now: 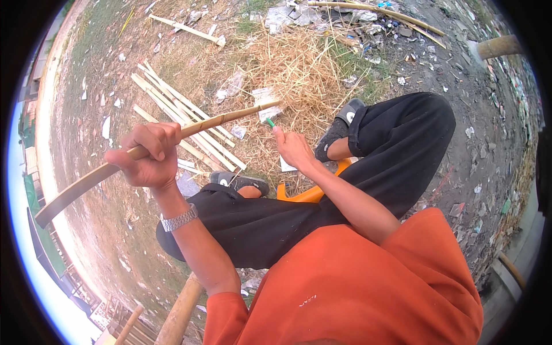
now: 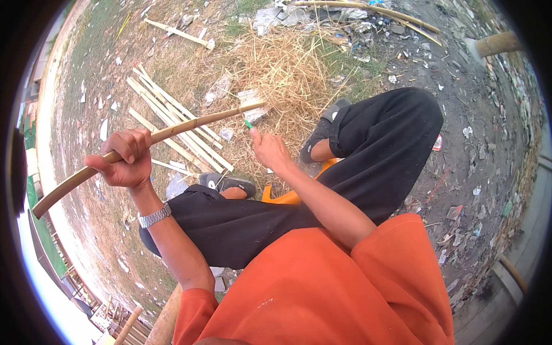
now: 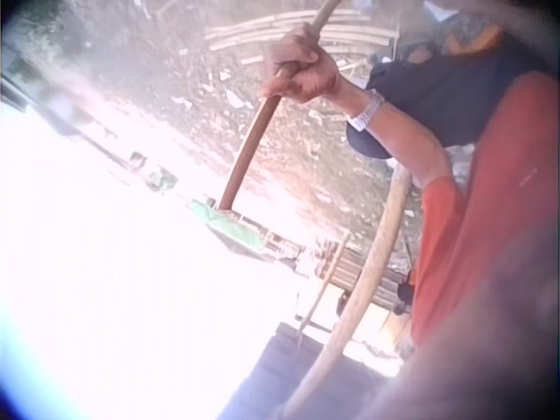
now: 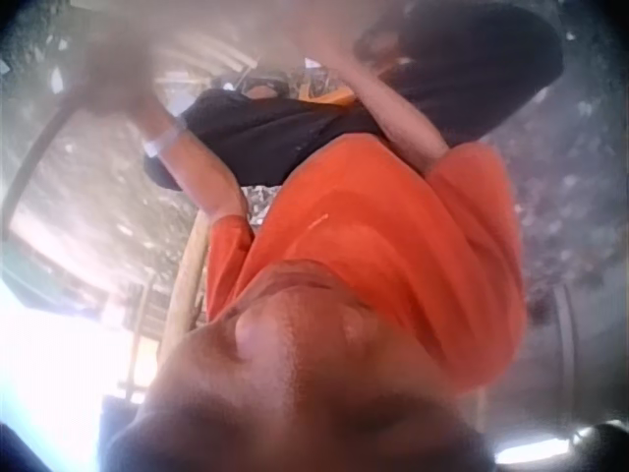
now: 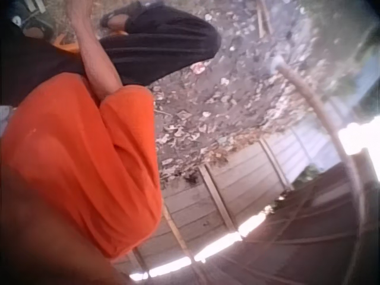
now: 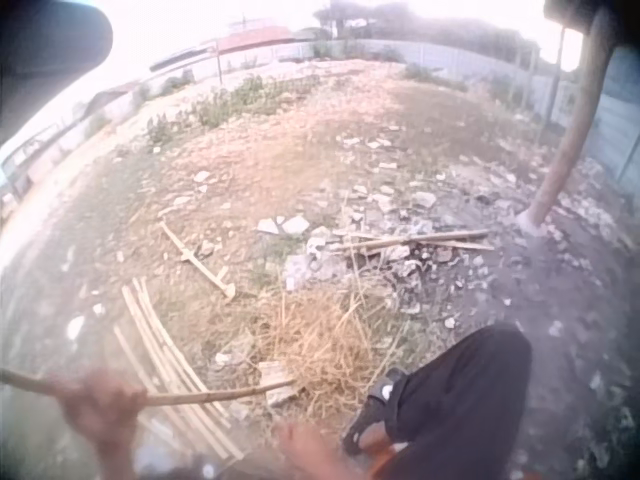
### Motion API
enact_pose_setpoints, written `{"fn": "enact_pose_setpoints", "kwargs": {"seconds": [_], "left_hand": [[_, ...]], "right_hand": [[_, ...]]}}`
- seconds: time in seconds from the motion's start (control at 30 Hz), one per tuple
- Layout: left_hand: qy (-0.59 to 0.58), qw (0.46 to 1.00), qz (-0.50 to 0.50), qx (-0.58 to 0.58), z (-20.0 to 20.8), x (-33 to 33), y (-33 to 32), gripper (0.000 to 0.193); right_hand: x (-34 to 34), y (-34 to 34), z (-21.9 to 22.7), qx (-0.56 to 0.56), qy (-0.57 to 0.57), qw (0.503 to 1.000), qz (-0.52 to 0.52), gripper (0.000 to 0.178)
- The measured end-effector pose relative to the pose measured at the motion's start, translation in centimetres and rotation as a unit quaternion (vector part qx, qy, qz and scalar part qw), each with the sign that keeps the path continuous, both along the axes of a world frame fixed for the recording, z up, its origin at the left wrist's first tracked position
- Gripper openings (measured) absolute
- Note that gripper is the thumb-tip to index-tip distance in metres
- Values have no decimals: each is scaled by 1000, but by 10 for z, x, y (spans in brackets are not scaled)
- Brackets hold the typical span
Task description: The person sits on a small orange stool and uses a green utility knife to shave the surface of a long bamboo stick. They hold the stick with their left hand and scrape along its length with the knife in their right hand, removing the outer layer.
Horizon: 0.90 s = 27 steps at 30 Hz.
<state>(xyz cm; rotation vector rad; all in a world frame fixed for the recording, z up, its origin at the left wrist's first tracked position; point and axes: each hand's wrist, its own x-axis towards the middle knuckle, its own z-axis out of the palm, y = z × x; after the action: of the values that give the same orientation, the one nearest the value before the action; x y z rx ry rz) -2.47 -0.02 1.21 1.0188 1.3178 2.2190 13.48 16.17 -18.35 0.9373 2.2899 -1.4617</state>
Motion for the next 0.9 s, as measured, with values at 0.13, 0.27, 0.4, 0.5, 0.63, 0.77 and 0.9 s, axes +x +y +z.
{"fn": "enact_pose_setpoints", "kwargs": {"seconds": [0.13,0.27,0.4,0.5,0.63,0.77,0.9], "left_hand": [[4,1000,9,-5,-1,-7,0,66],[11,1000,8,-9,2,0,3,66],[9,1000,2,2,1,-4,1,67],[8,1000,5,5,2,-3,3,68],[-1,1000,4,8,2,-7,5,68],[3,1000,-4,-5,1,-4,4,67],[-11,1000,-6,9,1,-10,3,68]], "right_hand": [[-11,17,-3,-11,-12,999,-28,71],[-13,13,-25,22,-10,1000,-15,74],[-14,27,-62,36,-67,995,-57,73],[-11,22,-76,22,-49,997,-51,76],[3,30,-111,87,-89,989,-76,76],[-3,39,-86,8,-157,987,-19,71],[-1,44,-99,86,-178,978,-59,74]]}}
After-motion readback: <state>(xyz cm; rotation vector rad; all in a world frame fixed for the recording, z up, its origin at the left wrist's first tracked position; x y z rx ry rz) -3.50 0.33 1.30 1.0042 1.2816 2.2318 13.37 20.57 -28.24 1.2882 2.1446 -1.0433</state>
